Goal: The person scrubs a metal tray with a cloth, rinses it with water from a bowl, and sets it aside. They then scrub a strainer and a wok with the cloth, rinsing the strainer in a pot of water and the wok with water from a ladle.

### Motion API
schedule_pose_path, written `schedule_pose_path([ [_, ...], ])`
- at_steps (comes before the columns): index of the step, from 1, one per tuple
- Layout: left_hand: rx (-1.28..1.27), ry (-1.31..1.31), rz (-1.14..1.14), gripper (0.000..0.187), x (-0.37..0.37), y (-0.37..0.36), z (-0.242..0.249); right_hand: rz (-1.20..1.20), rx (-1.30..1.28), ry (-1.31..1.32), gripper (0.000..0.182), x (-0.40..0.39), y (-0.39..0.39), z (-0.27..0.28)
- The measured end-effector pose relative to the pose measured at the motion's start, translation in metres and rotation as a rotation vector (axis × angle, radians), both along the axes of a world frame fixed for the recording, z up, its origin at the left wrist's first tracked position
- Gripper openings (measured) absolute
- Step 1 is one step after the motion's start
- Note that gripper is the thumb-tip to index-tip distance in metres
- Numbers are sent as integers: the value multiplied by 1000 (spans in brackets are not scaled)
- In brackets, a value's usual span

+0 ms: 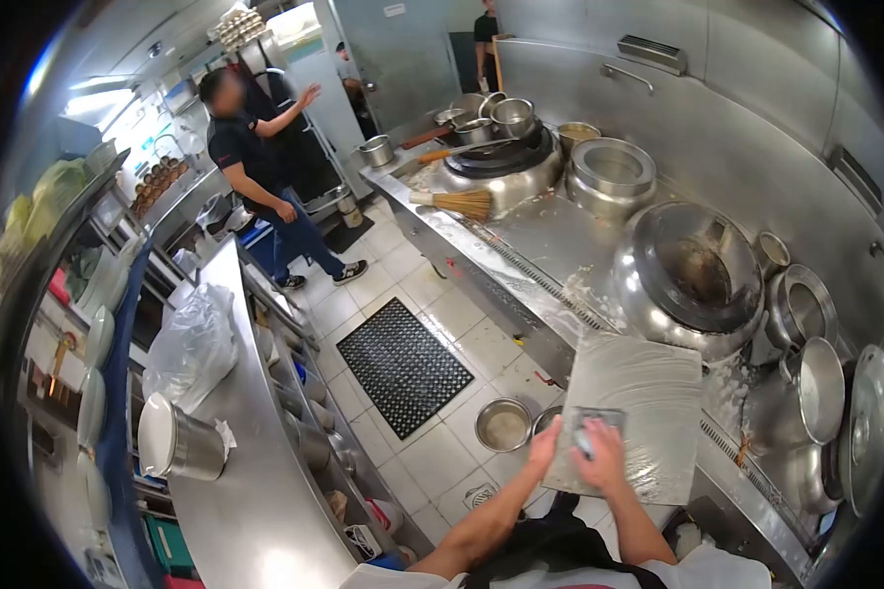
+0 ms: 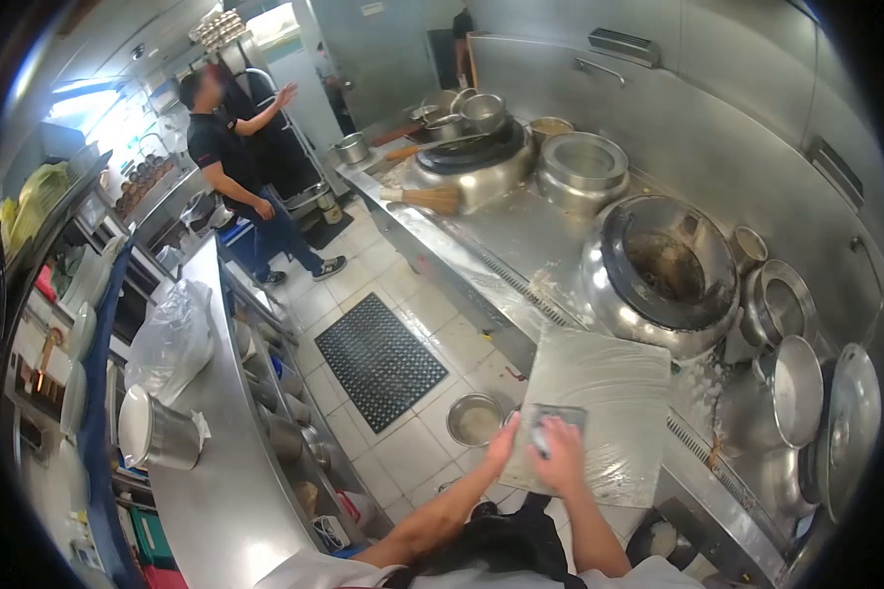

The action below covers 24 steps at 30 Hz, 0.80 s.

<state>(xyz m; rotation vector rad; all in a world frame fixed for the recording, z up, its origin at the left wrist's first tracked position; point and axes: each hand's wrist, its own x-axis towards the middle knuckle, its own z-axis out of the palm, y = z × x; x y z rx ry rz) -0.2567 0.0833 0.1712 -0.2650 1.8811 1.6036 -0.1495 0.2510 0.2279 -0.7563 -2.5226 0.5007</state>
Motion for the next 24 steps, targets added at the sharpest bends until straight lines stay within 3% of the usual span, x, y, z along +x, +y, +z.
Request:
schedule_pose_path([
  [3,191,-101,-33,80,-7,-24,4,-72,-96,5,56,37,30,3],
  [5,-16,158,-18,83,-12,-15,-5,-262,-177,86,49,44,71,27],
  [6,32,138,-30,77,-13,-15,2,-332,-333,238,45,27,32,38],
  [7,72,87,-65,71,-18,-14,8,-214,-161,246,46,18,5,-13],
  [8,210,36,-97,62,-28,-17,-33,76,-94,312,49,15,-36,-16],
  [9,336,-27,-110,57,-37,-20,-45,376,-71,151,52,12,-61,-12],
  [10,342,108,-161,57,-46,-22,-53,386,-24,106,49,12,-77,12],
  [11,550,-66,-84,59,-47,-25,-62,335,16,99,49,14,-57,-7],
  [13,431,58,-55,70,-32,-28,-38,34,-52,104,48,21,34,-9],
  [15,338,63,-79,73,-14,-30,1,-357,-470,-97,49,46,145,46],
  [16,449,-91,-31,74,-7,-25,28,-423,-437,-31,59,65,185,97],
  [17,556,-240,38,74,1,-27,42,-417,-358,151,61,92,215,136],
  [18,522,-167,34,74,9,-28,44,-535,-310,-37,64,113,206,228],
  [19,493,-69,43,75,13,-22,45,-500,-157,204,65,135,238,232],
  [20,531,21,119,75,11,-18,35,-562,-70,148,61,161,265,249],
  [22,250,139,203,80,6,-23,-4,-427,-153,244,50,202,303,285],
  [23,254,149,281,78,9,-21,-8,-311,-167,193,49,241,372,256],
  [24,269,145,335,76,8,-15,-8,-421,28,55,50,268,417,229],
])
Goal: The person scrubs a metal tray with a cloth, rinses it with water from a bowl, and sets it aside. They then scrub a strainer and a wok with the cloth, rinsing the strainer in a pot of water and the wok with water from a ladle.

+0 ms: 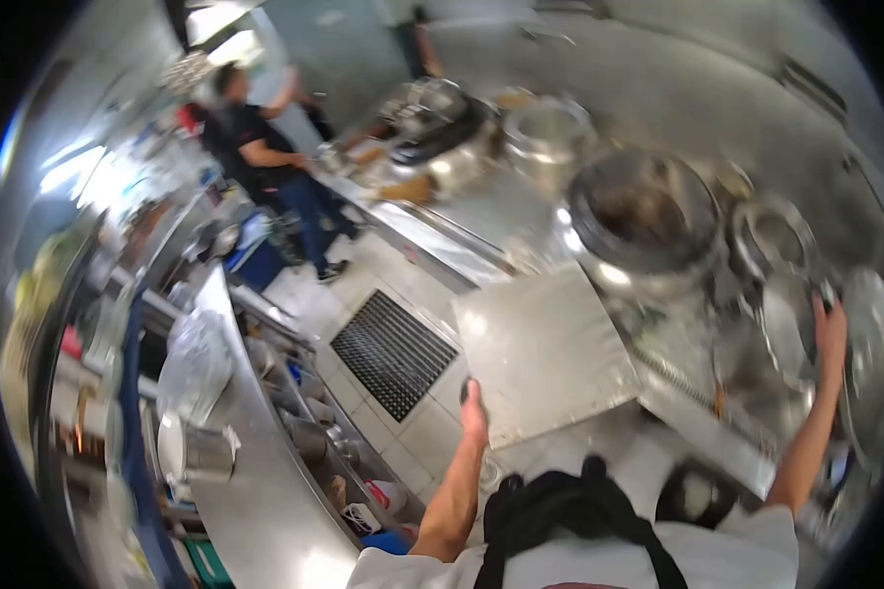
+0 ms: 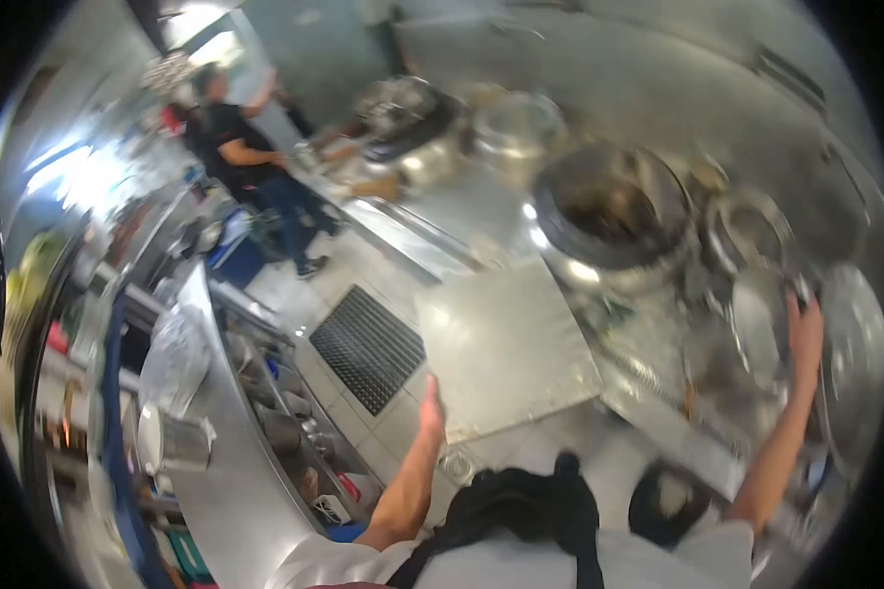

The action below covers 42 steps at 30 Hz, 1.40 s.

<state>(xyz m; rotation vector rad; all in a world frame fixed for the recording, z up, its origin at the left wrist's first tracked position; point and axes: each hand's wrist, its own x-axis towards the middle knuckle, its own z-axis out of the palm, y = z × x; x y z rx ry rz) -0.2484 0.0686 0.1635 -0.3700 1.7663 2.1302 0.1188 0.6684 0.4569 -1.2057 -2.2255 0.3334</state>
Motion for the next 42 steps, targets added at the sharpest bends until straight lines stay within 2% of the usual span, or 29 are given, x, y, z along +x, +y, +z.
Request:
schedule_pose_path([
  [1,64,-158,42,74,2,5,7,-114,100,-153,51,25,45,-40],
  [2,69,-137,80,74,5,10,5,-214,-23,-402,46,27,49,-47],
  [3,78,-115,107,74,6,21,5,-161,21,-533,43,44,70,-84],
  [4,99,-98,110,74,7,34,9,-54,-106,-720,50,43,75,-97],
  [5,77,-96,118,75,7,43,12,-58,-322,-734,62,40,74,-117],
  [6,47,-100,128,76,9,47,15,70,-363,-724,66,35,43,-111],
  [7,54,-97,135,76,11,52,15,161,-369,-748,68,40,70,-163],
  [8,57,-122,142,77,10,55,15,170,-361,-834,70,37,79,-175],
  [11,31,-139,158,81,-11,60,2,285,-556,-812,64,31,80,-117],
  [13,-67,-59,93,83,-27,59,-9,219,-352,-926,65,36,120,-100],
  [15,-50,-110,84,83,-27,54,-7,141,-478,-701,69,12,65,13],
  [17,-118,-90,91,81,-45,51,-22,65,-54,-374,57,0,33,45],
  [19,-172,-46,75,79,-66,43,-40,338,-88,19,47,-43,-32,95],
  [21,128,-55,59,76,-87,44,-71,287,44,328,44,-96,-60,69],
  [23,245,-77,53,74,-93,41,-36,297,224,509,48,-164,-95,11],
  [25,136,-69,40,73,-114,31,-31,409,137,247,45,-219,-163,-19],
  [27,66,-76,35,72,-133,25,-8,541,28,225,45,-281,-218,-87],
  [29,-11,-103,23,71,-140,17,-7,577,64,32,40,-334,-269,-177],
  [32,28,-94,-40,68,-182,19,-30,837,76,-106,40,-382,-392,-190],
  [33,218,-131,-83,69,-192,19,-51,930,88,-142,40,-396,-417,-194],
  [34,404,-175,-128,71,-197,16,-63,921,74,-144,40,-408,-434,-196],
  [35,393,-191,-138,71,-185,6,-49,872,85,-166,40,-417,-446,-199],
  [37,329,-244,-236,77,-159,-16,19,815,88,-185,41,-441,-447,-201],
  [38,306,-255,-243,77,-158,-17,23,683,84,-194,46,-446,-440,-206],
  [40,-152,36,-338,81,-161,-21,25,471,65,-164,47,-459,-417,-218],
  [42,-210,17,-348,81,-187,-22,26,264,110,-120,42,-469,-391,-222],
])
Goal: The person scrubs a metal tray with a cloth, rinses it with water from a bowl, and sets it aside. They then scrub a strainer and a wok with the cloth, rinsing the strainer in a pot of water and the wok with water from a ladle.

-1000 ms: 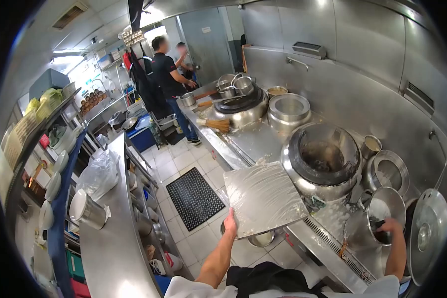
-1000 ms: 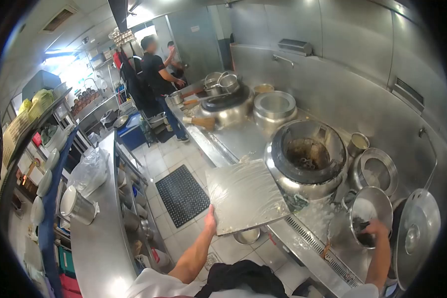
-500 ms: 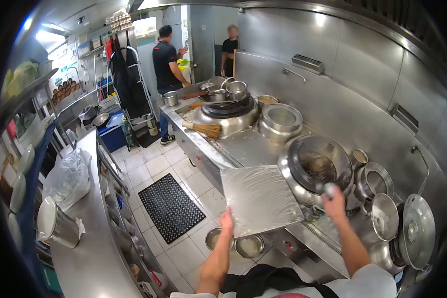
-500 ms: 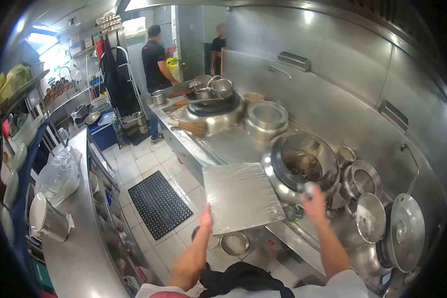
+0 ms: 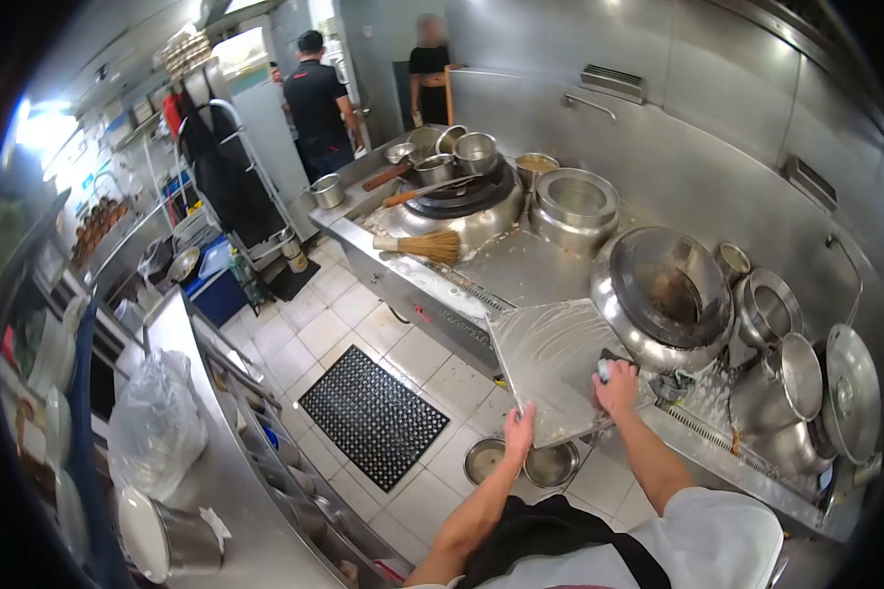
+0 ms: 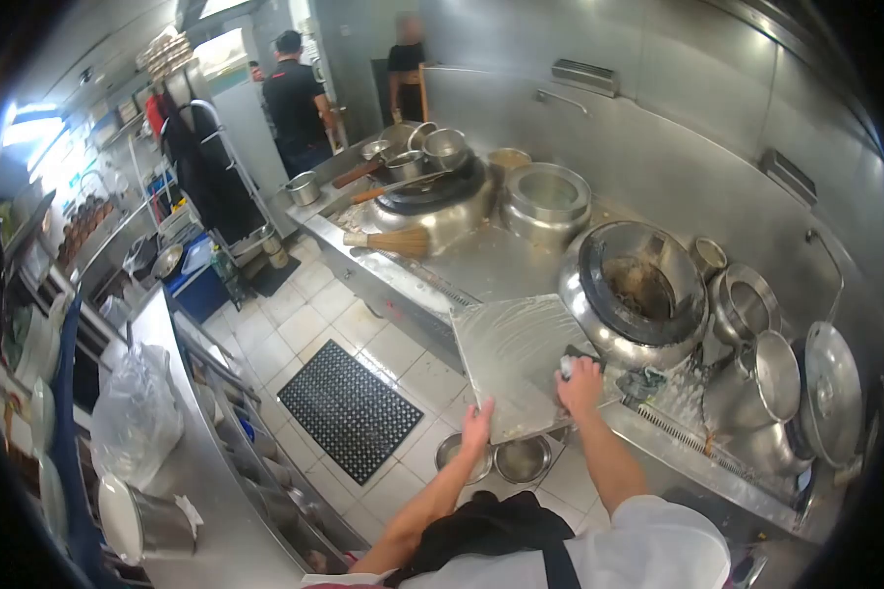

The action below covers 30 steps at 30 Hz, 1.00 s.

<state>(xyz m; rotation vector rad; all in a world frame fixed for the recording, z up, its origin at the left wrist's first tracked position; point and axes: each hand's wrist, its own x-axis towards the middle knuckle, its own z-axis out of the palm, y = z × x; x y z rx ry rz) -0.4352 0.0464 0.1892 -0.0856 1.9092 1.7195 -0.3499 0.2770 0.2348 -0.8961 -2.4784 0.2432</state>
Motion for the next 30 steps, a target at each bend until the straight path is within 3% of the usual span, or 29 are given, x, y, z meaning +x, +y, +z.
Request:
schedule_pose_path([
  [2,46,-56,31,82,-29,4,13,-126,50,19,40,-8,20,-3],
  [4,30,-20,-34,80,-65,0,12,-118,286,108,41,-29,35,-12],
  [5,15,27,-98,79,-89,-3,8,-116,268,126,41,-47,35,-14],
  [7,-51,84,-90,77,-121,-5,-14,-16,-87,207,46,-84,21,-19],
  [10,-154,170,-86,76,-153,0,-30,344,-208,203,43,-151,-49,-11],
  [12,-215,207,-183,74,-183,-4,-29,697,-129,165,44,-182,-91,-4],
  [13,-202,207,-171,74,-194,-8,-27,727,-54,201,42,-195,-101,-7],
  [15,-146,189,-308,70,-222,-21,-27,641,-202,24,46,-218,-66,-14],
  [17,-193,243,-322,67,-264,-40,-56,78,-451,43,38,-252,-12,1],
  [18,-228,308,-317,65,-285,-42,-60,-116,-358,9,38,-263,9,-5],
  [19,-214,301,-335,65,-304,-47,-49,-136,-348,2,38,-286,4,-8],
  [21,-23,277,-440,60,-325,-58,-14,-371,-89,7,38,-314,-11,-14],
  [23,-5,235,-477,57,-356,-46,-27,-228,-188,107,43,-359,-69,-25],
  [25,-1,221,-560,57,-386,-37,-46,203,0,35,50,-392,-130,-30],
  [27,-48,161,-672,61,-410,-41,-47,235,-80,32,47,-402,-133,-12],
  [28,-41,204,-602,63,-411,-38,-49,274,-172,25,44,-401,-132,-7],
  [30,-51,252,-542,67,-418,-42,-46,-21,-245,92,42,-395,-79,1],
])
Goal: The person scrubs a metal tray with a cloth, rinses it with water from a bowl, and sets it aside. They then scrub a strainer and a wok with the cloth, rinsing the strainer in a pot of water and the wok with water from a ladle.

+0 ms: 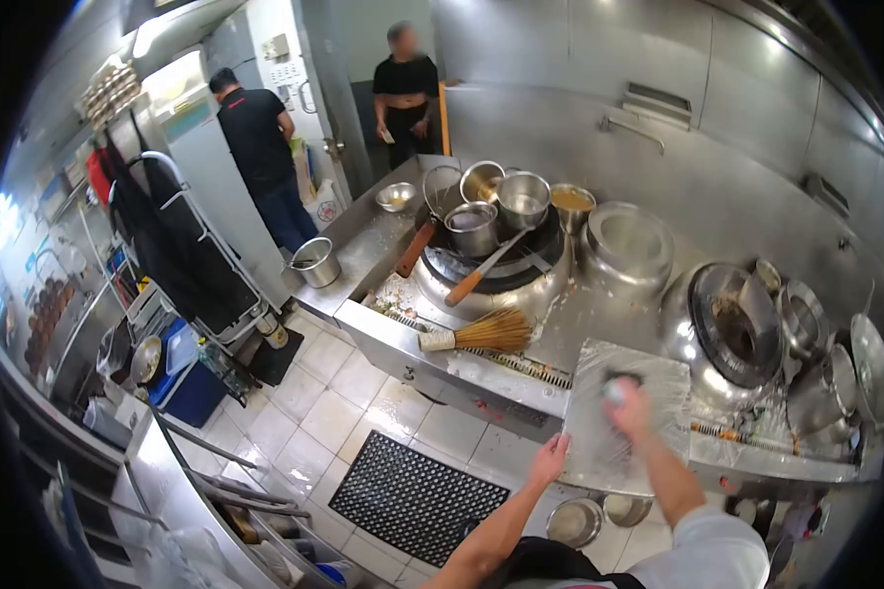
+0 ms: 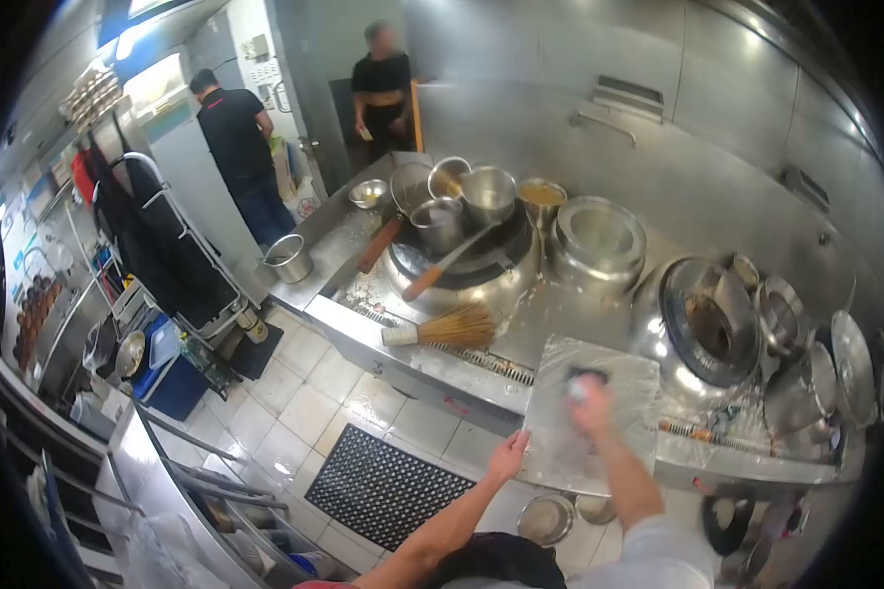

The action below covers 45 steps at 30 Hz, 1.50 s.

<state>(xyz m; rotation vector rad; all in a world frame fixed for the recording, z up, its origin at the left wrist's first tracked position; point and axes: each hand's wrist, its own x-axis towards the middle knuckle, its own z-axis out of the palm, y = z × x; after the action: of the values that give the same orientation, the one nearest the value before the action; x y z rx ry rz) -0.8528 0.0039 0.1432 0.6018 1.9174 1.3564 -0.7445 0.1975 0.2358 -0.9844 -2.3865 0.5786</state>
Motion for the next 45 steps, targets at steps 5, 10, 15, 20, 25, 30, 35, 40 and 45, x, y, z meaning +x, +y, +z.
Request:
schedule_pose_path([
  [5,-8,-132,-125,66,-19,-3,28,-485,95,-147,48,-16,7,-20],
  [10,-37,-69,-125,61,-24,10,26,-209,150,-80,59,-8,-132,-17],
  [15,-120,-144,-112,62,-22,21,35,-262,219,-95,63,-58,7,-20],
  [20,-71,-134,-137,63,-33,36,20,-324,13,-187,61,-89,85,-33],
  [25,-38,-58,-122,62,-38,39,23,-38,-41,-87,64,-31,-95,-21],
  [30,-11,-51,-128,60,-32,20,6,-659,-86,-136,52,74,3,-11],
  [35,72,-145,-109,58,-32,32,-20,-796,-370,-261,57,13,54,32],
  [40,-46,-221,-199,59,-75,22,34,71,215,-243,58,-54,-53,-31],
  [45,-34,-138,-114,65,-52,30,-18,-468,-141,-109,57,-23,70,-29],
])
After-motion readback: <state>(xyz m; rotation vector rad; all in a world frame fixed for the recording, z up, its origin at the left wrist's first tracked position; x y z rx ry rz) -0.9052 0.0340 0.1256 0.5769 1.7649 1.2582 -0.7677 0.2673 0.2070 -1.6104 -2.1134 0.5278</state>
